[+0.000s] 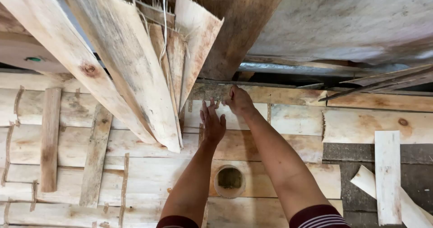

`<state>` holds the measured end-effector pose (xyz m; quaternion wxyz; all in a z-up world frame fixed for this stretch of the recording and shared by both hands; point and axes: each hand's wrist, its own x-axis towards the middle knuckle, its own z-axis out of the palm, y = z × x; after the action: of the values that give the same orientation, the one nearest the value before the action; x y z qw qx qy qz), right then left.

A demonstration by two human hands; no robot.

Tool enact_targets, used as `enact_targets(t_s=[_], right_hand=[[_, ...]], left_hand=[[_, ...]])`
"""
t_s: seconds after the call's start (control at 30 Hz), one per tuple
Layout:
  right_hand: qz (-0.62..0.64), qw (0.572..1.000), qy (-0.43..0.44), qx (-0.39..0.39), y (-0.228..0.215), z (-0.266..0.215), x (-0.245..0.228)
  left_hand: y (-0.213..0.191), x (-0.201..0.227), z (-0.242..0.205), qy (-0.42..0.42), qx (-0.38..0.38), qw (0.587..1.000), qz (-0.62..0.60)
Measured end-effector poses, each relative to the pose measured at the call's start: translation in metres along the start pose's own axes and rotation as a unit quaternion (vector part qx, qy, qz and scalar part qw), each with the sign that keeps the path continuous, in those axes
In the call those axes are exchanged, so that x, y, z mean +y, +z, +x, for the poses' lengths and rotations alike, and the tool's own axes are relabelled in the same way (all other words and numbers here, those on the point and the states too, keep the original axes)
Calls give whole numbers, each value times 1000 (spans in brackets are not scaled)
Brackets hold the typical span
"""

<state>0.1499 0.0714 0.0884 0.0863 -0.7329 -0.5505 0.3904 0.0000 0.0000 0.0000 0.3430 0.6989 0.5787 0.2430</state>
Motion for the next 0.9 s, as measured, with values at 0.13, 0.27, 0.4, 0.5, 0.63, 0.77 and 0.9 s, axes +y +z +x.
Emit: enact_targets(t_s=[0.13,0.27,0.4,0.5,0.63,0.77,0.9], right_hand=[[-7,1000,-14,9,1,-11,-9],[-11,996,-53,76,19,-22,5],[46,967,-184,170,39,-40,27],[165,953,-184,174,59,-59,46],[92,955,-173,223,49,-100,33],[175,947,-150,222,58,-99,39],[180,950,-144,212,58,-98,39]], left_hand=[[-1,-4,2,25,12,999,20],[0,-1,3,16,17,1000,-7],[-3,2,0,12,23,999,-25],[4,-4,0,21,39,999,-25],[2,-3,-1,20,39,998,-35],[4,-6,-1,38,48,997,-37],[-1,-4,-1,32,43,997,-54]])
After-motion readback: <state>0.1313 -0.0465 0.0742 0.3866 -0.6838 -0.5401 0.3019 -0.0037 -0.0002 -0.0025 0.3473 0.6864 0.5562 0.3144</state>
